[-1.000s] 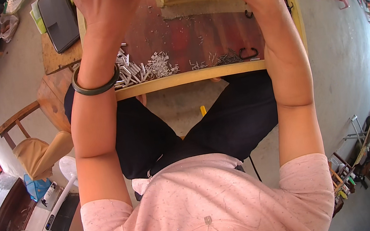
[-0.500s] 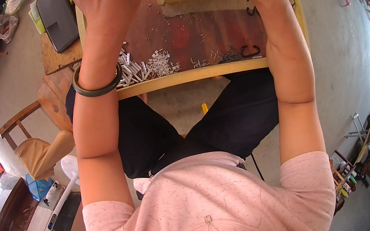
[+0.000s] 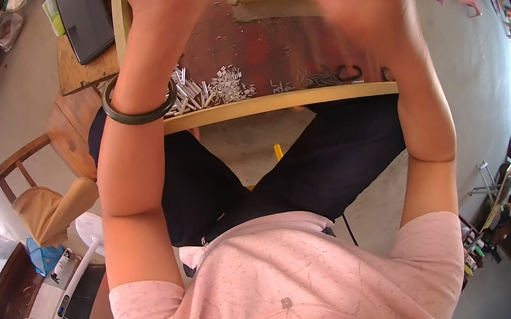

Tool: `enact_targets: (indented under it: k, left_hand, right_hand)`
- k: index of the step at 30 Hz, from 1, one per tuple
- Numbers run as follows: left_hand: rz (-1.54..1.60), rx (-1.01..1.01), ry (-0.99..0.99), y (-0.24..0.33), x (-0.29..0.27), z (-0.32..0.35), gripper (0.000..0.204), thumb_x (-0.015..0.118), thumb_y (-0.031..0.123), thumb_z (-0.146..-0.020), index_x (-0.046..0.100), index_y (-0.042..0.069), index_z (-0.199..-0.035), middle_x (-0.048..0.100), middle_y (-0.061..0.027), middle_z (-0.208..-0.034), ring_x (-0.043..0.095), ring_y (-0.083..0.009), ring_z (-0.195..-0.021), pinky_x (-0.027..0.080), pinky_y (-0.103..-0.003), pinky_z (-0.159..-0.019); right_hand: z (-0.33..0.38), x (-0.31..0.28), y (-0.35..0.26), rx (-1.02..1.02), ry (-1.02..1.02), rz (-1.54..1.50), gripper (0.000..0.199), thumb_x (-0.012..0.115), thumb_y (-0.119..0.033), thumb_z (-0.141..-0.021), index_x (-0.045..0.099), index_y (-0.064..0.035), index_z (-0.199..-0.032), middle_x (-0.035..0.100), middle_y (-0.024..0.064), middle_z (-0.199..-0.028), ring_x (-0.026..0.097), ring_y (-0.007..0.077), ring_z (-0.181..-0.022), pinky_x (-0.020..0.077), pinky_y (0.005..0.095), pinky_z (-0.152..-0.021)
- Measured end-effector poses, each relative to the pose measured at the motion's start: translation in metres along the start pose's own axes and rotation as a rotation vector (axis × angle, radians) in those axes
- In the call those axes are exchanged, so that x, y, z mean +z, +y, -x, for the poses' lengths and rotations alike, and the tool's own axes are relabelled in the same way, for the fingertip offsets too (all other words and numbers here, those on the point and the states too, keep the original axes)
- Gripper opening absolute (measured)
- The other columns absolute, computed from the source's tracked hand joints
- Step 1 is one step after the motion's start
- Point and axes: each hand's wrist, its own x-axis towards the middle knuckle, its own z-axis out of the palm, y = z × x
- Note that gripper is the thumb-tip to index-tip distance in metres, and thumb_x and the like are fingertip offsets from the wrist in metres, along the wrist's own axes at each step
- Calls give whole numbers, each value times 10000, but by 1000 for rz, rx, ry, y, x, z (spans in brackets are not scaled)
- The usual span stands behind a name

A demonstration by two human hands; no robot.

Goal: The person assembles small metal components into black plastic clips by hand. They pick up a metal piece and a plastic clip, insert the metal piece into the clip using a mounting tool on the table, and set the assembled item aside.

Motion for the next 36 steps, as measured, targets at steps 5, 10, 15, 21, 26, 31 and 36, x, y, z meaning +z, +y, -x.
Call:
enact_targets:
  k: [5,10,15,21,26,31,36]
  left_hand:
    - [32,34,42,-2,1,2,621,923,355,-637,634,-6,-1051,666,-143,-1018,614,-332,-1008,419,-432,-944]
    - [12,59,127,-6,8,5,730,926,342,-630,631,-27,-1188,681,-156,-1089,621,-335,-1061,420,-426,-975]
    - [-16,46,110,-6,8,4,748,927,335,-636,628,-29,-1217,683,-150,-1110,621,-327,-1076,414,-425,-993]
    - [23,25,107,-4,8,3,779,931,363,-633,622,-24,-1234,675,-135,-1106,610,-311,-1065,396,-420,-1003]
    - [33,1,49,-3,5,2,661,929,377,-623,622,10,-1079,645,-115,-1011,598,-298,-1009,396,-423,-962]
    - [-25,18,93,-2,4,3,566,918,362,-609,593,49,-951,624,-96,-952,585,-300,-967,398,-428,-949]
    - [-2,-8,73,-2,7,1,534,918,361,-606,592,77,-920,625,-84,-939,590,-298,-972,401,-435,-935]
  right_hand:
    - [47,33,-3,-202,-274,175,57,702,-88,-796,655,-71,-824,621,77,-874,635,276,-844,493,395,-753]
    - [53,51,-5,-255,-313,227,98,686,-106,-728,668,-71,-817,626,58,-860,645,249,-853,505,366,-765]
    - [50,70,-6,-326,-321,282,86,671,-124,-707,669,-75,-777,621,43,-833,638,224,-826,504,346,-755]
    - [41,76,-23,-372,-457,461,156,669,-147,-663,616,-72,-789,576,56,-834,610,227,-827,503,333,-780]
    - [30,71,-12,-406,-475,384,156,710,-108,-685,648,-59,-819,607,60,-832,623,235,-829,515,358,-770]
    - [-7,11,12,13,63,-34,154,728,-82,-908,731,-31,-1053,736,34,-902,674,123,-797,539,285,-757]
    - [-27,20,47,-78,131,47,150,714,45,-848,674,-18,-979,688,114,-1007,673,216,-883,539,304,-761]
